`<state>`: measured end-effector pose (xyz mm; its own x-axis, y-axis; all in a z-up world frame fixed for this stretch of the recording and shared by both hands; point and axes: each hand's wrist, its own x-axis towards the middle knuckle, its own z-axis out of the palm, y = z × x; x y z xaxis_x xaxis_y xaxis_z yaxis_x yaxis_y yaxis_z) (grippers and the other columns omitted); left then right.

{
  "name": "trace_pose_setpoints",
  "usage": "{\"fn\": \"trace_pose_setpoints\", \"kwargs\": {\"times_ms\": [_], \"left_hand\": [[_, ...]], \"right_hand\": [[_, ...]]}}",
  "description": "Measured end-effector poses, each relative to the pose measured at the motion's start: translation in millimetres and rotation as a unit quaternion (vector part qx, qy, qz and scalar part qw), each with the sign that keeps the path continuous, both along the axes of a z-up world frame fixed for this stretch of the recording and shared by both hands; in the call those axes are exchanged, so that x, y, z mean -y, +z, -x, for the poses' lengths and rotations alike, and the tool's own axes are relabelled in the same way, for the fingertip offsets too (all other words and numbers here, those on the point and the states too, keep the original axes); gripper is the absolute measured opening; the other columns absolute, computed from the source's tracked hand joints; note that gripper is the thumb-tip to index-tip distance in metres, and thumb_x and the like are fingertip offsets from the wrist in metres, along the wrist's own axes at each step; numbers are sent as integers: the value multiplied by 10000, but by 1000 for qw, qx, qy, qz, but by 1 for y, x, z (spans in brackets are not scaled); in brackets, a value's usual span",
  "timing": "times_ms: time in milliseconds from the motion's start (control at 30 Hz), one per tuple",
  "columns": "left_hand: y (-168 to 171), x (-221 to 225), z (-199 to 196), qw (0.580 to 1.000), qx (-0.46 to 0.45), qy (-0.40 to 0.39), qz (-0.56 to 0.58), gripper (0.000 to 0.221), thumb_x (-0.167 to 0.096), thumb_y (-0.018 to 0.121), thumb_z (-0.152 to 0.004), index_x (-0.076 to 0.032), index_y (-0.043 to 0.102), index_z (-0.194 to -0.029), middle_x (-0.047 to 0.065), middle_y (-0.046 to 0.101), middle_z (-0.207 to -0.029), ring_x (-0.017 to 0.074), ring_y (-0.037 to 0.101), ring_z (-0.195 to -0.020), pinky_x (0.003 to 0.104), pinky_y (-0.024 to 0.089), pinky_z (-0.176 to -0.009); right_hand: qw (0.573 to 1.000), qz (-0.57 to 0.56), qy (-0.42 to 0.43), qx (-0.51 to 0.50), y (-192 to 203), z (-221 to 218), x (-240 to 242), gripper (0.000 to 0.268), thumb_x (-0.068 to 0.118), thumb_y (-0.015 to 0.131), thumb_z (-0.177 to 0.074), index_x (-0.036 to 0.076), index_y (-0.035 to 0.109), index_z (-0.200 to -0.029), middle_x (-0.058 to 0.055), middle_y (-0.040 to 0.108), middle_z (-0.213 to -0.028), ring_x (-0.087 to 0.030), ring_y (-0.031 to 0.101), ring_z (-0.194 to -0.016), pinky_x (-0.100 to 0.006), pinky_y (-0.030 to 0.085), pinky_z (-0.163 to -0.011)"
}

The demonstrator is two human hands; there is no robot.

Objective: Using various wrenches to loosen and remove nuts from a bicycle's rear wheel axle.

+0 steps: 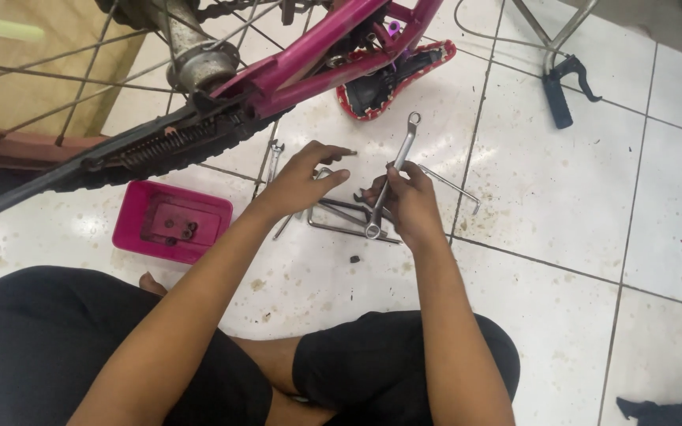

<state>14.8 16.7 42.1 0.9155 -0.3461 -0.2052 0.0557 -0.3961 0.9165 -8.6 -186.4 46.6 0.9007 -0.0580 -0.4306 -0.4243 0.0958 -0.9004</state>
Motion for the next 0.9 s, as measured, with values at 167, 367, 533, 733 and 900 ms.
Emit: {"fn": "trace_pose_setpoints", "kwargs": {"times_ms": [167, 367, 533, 733, 900], "left_hand": [[22, -1, -2, 979, -149, -101, 97, 724, -521, 583, -951, 26, 549, -1424, 292, 621, -1353, 417, 597, -1270, 507, 464, -1084], [21, 10, 3, 959, -166, -196, 115, 571, -287, 534, -1012, 80, 504, -1449, 257, 730, -1115, 311, 735, -969, 420, 591, -895], [18, 5, 3, 965, -159, -193, 82, 468, -163, 520, -1021, 92, 541, -1412, 242, 751, -1017, 267, 755, -841, 395, 608, -843], [44, -2, 8, 986, -24, -165, -21, 459, -99, 667, -921, 78, 608, -1339, 283, 735, -1058, 451, 723, -1006, 558, 519, -985], [53, -2, 16, 960, 128, -166, -188, 230, -84, 632, -925, 39, 722, -1098, 145, 710, -716, 271, 724, -633, 381, 596, -662]], "right_hand": [[993, -89, -7, 75, 10, 12, 3, 278, 146, 464, -1075, -14, 388, -1289, -145, 651, -1053, -217, 646, -1020, -371, 519, -1001], [982, -129, -52, 125, 11, 17, 3, 124, 92, 484, -1062, 101, 433, -1175, -77, 637, -1060, -198, 690, -1029, -413, 541, -1056], [980, -171, -37, 92, 20, 18, 10, 117, 129, 548, -1011, 118, 482, -1107, -72, 637, -987, -231, 688, -1037, -462, 510, -1086], [953, 115, -227, 162, 3, 23, 32, 738, 209, 665, -1029, 119, 109, -1506, -240, 318, -1408, -365, 518, -1268, -511, 476, -1057], [789, 368, -13, 492, 56, 32, 8, 369, 229, 533, -1084, 55, 445, -1397, -117, 477, -1294, -275, 435, -1306, -400, 284, -1162]]}}
